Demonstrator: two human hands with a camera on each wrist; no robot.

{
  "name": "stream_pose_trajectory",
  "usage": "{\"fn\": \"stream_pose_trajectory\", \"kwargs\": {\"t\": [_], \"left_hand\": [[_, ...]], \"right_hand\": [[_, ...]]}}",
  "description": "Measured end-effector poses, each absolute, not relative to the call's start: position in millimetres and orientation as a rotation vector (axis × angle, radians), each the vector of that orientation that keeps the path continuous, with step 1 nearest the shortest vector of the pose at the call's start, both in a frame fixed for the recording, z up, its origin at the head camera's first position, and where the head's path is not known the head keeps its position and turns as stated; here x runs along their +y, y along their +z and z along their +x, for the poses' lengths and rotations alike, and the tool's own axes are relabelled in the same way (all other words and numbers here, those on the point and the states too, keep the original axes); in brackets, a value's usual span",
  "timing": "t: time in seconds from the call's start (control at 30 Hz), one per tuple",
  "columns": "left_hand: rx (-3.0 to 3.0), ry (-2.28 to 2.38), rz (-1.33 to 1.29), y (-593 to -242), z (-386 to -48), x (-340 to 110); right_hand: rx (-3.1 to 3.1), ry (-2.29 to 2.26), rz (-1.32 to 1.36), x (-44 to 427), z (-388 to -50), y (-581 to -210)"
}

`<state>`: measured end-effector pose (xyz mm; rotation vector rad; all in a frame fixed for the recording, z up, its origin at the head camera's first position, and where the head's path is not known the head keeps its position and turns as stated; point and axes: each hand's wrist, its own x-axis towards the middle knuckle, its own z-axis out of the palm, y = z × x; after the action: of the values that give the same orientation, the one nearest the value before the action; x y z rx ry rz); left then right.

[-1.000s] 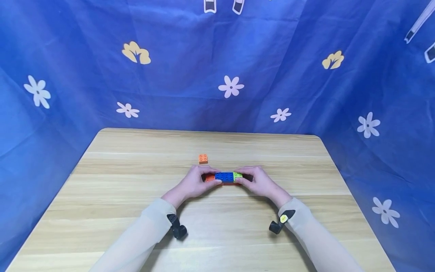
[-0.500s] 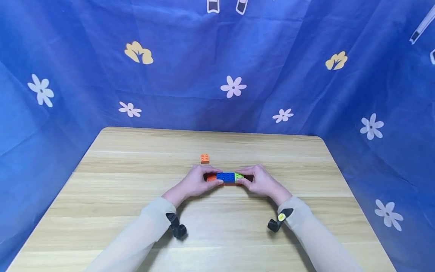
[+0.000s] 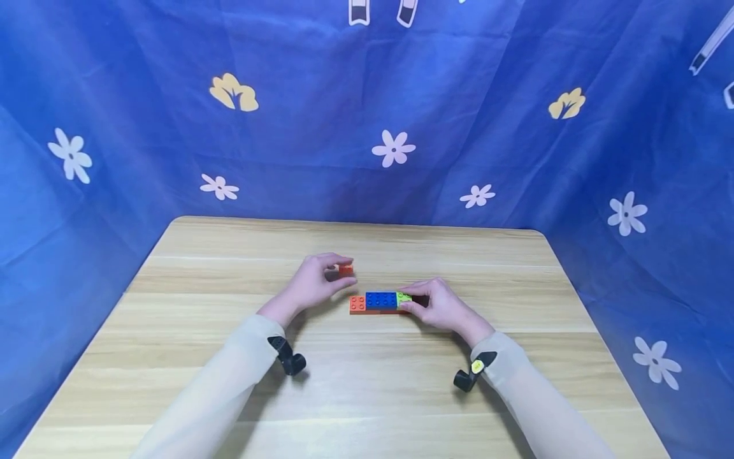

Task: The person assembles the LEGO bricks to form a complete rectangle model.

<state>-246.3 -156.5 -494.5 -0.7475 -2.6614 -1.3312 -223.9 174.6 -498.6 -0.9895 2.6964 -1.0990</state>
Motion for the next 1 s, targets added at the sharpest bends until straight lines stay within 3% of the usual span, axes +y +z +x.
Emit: {"fn": "stream_pose_trajectory", "kwargs": {"t": [0.57, 1.0], "left_hand": [[-2.856, -1.084, -0.686, -499, -272, -166], [-2.766, -1.271, -0.704, -492, -267, -167]], "right_hand": [[2.681, -1.14, -0.979, 175, -225, -503], [2.678, -1.168, -0.985, 175, -224, -504]]}}
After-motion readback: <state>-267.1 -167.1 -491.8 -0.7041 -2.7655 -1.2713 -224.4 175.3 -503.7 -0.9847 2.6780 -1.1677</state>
